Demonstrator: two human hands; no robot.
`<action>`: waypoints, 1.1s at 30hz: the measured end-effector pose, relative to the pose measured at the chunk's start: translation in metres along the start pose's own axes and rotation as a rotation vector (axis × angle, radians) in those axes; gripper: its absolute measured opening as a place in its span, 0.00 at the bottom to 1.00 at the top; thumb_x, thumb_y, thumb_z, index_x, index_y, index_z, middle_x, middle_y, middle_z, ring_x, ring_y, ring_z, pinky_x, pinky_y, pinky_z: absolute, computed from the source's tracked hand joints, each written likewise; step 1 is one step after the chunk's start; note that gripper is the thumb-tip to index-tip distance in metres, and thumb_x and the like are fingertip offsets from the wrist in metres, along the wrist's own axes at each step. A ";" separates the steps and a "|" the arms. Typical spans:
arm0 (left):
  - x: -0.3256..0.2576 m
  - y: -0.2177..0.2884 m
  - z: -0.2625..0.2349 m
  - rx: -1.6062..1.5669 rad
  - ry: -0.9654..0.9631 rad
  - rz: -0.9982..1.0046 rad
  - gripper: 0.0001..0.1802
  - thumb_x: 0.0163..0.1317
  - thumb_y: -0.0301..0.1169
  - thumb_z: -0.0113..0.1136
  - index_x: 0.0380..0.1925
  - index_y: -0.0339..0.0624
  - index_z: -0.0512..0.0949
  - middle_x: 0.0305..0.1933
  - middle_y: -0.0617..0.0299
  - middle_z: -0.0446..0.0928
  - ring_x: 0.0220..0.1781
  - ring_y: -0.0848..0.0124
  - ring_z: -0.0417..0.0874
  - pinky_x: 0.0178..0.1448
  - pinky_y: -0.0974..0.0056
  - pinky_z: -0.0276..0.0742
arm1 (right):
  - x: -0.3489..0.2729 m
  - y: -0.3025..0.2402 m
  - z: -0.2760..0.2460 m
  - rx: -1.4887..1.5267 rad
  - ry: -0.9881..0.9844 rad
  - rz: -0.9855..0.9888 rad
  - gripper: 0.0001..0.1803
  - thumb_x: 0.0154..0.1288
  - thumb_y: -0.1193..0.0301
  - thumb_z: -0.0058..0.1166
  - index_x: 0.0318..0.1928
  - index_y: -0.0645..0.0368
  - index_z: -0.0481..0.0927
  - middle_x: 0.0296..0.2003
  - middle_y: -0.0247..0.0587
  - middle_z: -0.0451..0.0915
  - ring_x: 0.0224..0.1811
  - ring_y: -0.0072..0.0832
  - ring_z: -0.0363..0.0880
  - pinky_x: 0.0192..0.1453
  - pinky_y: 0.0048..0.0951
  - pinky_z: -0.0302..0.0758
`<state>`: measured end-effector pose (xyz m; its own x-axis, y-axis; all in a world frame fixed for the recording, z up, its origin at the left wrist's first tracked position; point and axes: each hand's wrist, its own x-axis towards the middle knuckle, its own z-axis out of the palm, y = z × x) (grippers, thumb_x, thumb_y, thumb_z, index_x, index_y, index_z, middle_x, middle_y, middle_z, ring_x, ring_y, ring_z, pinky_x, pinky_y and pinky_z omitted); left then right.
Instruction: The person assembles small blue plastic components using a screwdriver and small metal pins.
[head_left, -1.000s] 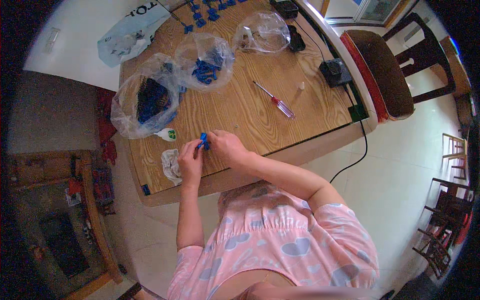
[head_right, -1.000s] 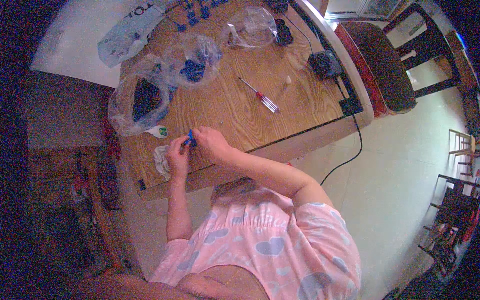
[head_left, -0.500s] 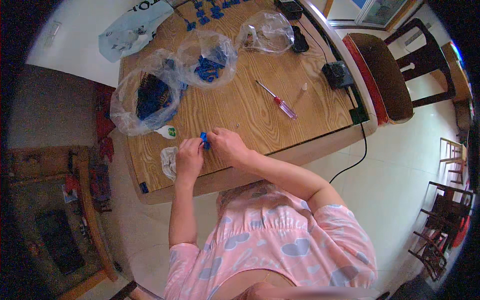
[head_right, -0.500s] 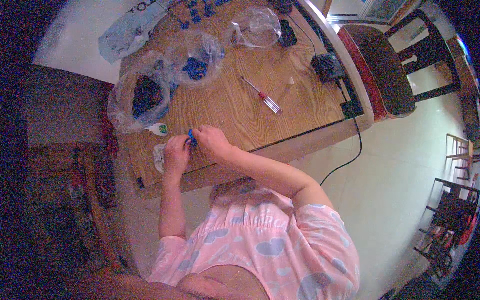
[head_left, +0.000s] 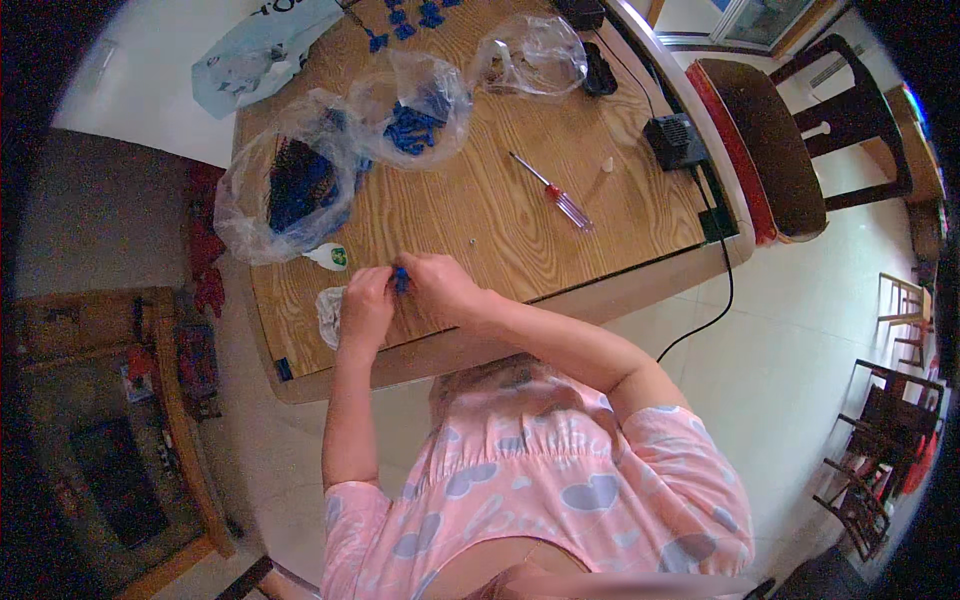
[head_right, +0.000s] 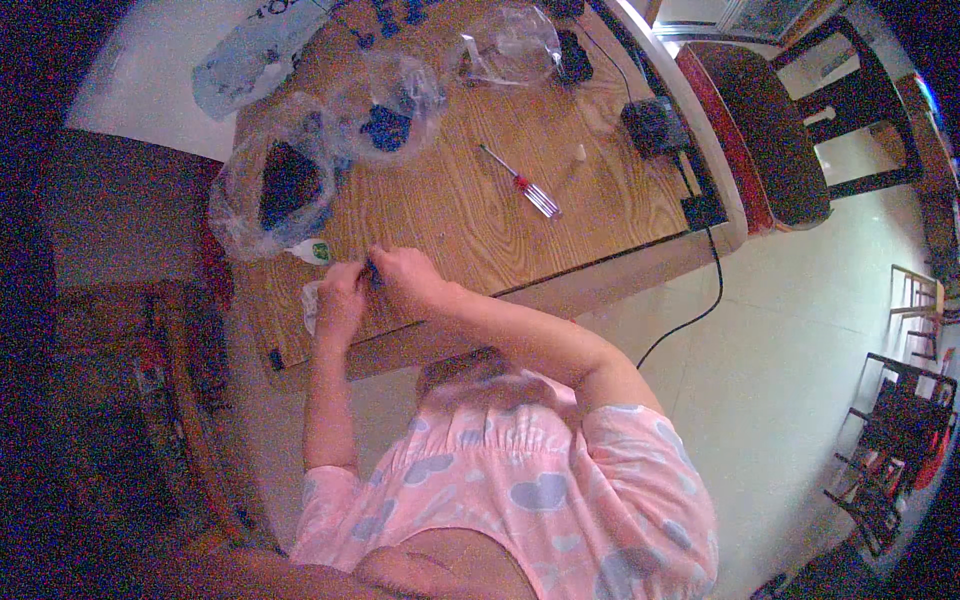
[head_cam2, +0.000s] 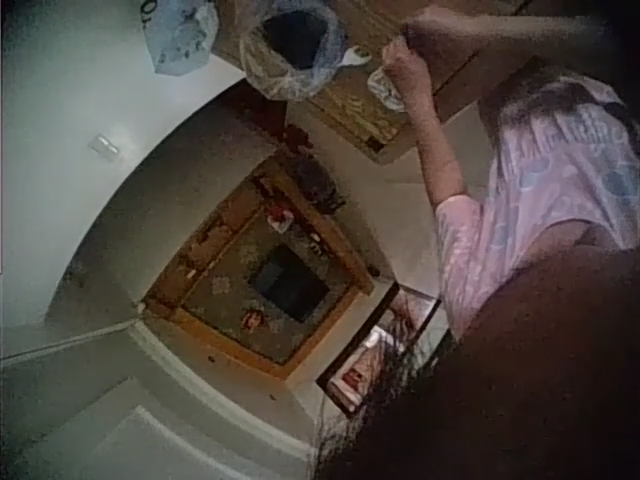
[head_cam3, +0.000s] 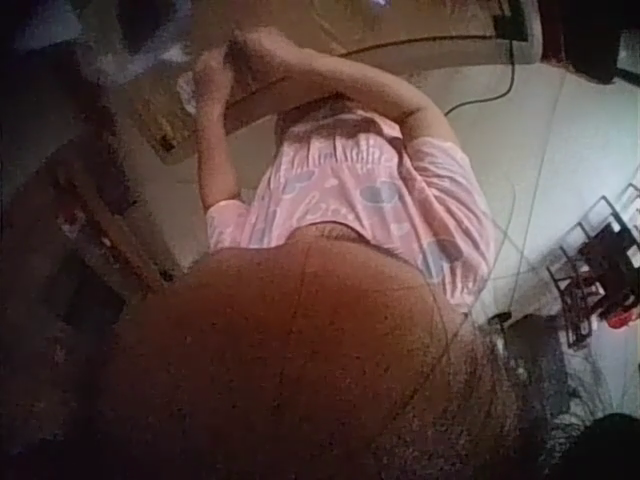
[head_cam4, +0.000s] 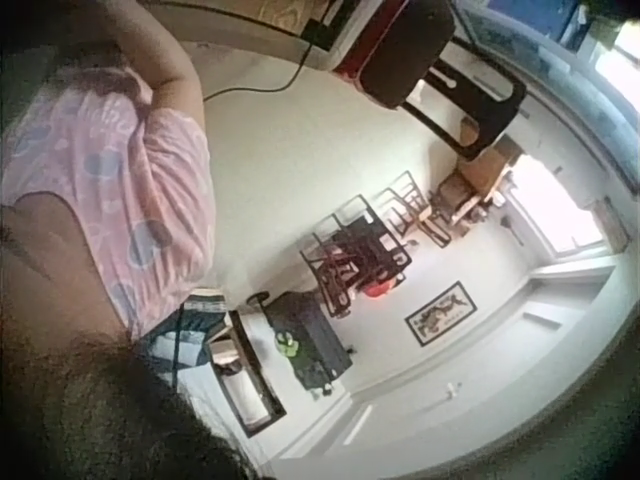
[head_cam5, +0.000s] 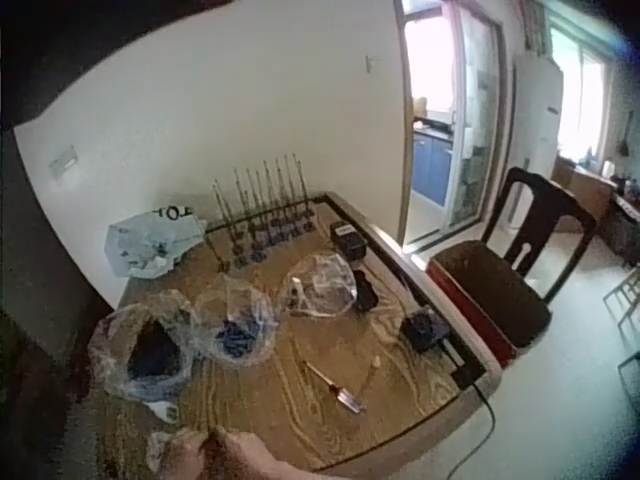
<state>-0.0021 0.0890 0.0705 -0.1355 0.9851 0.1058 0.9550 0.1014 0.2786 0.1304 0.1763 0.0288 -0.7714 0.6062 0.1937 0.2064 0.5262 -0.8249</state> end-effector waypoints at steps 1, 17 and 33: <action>0.000 0.000 0.000 -0.041 0.018 -0.019 0.09 0.54 0.21 0.55 0.37 0.35 0.78 0.37 0.48 0.78 0.44 0.51 0.77 0.48 0.52 0.73 | 0.002 0.000 0.000 0.048 -0.022 -0.026 0.11 0.53 0.75 0.54 0.39 0.62 0.72 0.30 0.56 0.78 0.37 0.54 0.78 0.39 0.48 0.74; -0.014 0.001 0.037 -0.429 0.294 -0.183 0.15 0.51 0.21 0.63 0.40 0.39 0.76 0.41 0.54 0.77 0.45 0.58 0.78 0.47 0.61 0.74 | 0.016 0.012 -0.014 -0.248 -0.080 -0.062 0.11 0.56 0.71 0.55 0.40 0.60 0.74 0.30 0.49 0.77 0.38 0.49 0.79 0.40 0.45 0.76; -0.001 0.027 0.058 -0.328 0.491 -0.110 0.15 0.51 0.25 0.66 0.40 0.43 0.76 0.44 0.55 0.75 0.46 0.55 0.77 0.49 0.56 0.74 | -0.018 0.054 -0.078 -0.184 0.108 0.015 0.09 0.57 0.72 0.56 0.38 0.61 0.79 0.33 0.47 0.76 0.37 0.45 0.77 0.41 0.40 0.75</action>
<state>0.0392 0.0992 0.0226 -0.4093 0.7841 0.4666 0.8080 0.0738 0.5846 0.2022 0.2396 0.0223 -0.7005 0.6700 0.2456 0.3314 0.6103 -0.7196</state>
